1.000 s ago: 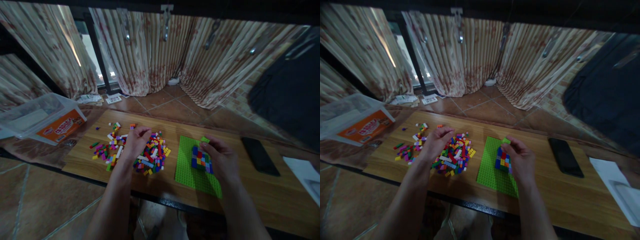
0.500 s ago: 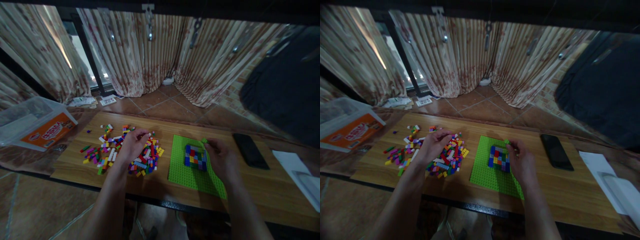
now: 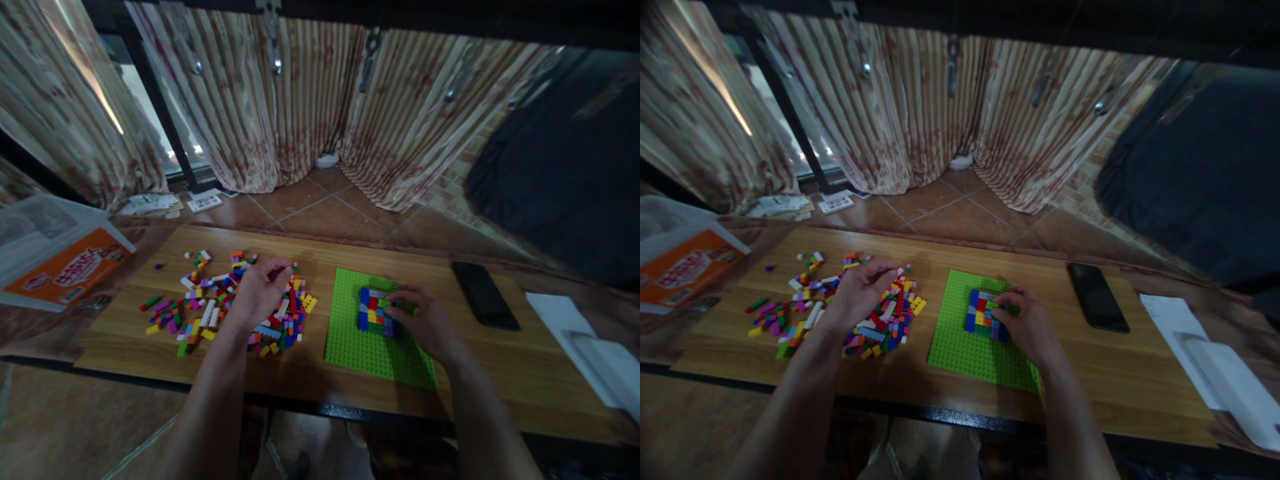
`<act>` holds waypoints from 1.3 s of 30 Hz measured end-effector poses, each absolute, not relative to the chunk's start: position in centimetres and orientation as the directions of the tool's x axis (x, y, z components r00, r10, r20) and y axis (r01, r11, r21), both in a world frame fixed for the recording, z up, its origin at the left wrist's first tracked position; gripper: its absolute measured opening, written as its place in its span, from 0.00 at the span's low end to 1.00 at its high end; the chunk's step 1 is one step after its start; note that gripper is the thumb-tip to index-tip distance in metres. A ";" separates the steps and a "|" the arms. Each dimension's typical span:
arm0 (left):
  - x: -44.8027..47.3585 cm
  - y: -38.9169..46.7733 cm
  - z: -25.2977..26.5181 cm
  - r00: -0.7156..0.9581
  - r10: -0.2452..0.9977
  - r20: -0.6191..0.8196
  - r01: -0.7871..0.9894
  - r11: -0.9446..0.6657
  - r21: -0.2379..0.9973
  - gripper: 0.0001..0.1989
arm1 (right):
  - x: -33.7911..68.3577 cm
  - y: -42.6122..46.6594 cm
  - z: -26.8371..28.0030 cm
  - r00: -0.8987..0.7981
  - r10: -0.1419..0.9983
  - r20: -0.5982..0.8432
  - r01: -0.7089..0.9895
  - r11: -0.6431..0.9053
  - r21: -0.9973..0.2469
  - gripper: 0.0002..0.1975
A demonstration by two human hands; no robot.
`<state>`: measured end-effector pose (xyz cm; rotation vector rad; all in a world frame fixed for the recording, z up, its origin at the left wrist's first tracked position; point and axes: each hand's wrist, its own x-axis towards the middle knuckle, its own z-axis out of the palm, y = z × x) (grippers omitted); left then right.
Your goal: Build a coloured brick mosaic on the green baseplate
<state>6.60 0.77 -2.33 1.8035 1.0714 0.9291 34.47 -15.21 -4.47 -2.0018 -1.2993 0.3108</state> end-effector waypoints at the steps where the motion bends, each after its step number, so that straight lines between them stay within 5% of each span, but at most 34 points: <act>1: 6.7 0.7 -2.2 0.361 0.915 0.178 0.312 -0.298 0.902 0.11 | 34.5 -15.1 -4.5 0.465 0.869 0.170 0.692 -0.236 -0.683 0.13; 32: 7.0 0.3 -2.0 0.396 0.905 0.155 0.311 -0.291 0.905 0.11 | 34.1 -14.6 -5.5 0.512 0.843 0.168 0.608 -0.216 -0.764 0.07; 39: 6.3 0.6 -2.3 0.346 0.913 0.215 0.324 -0.331 0.886 0.12 | 34.8 -14.9 -4.4 0.618 0.765 0.181 0.374 -0.084 -0.924 0.11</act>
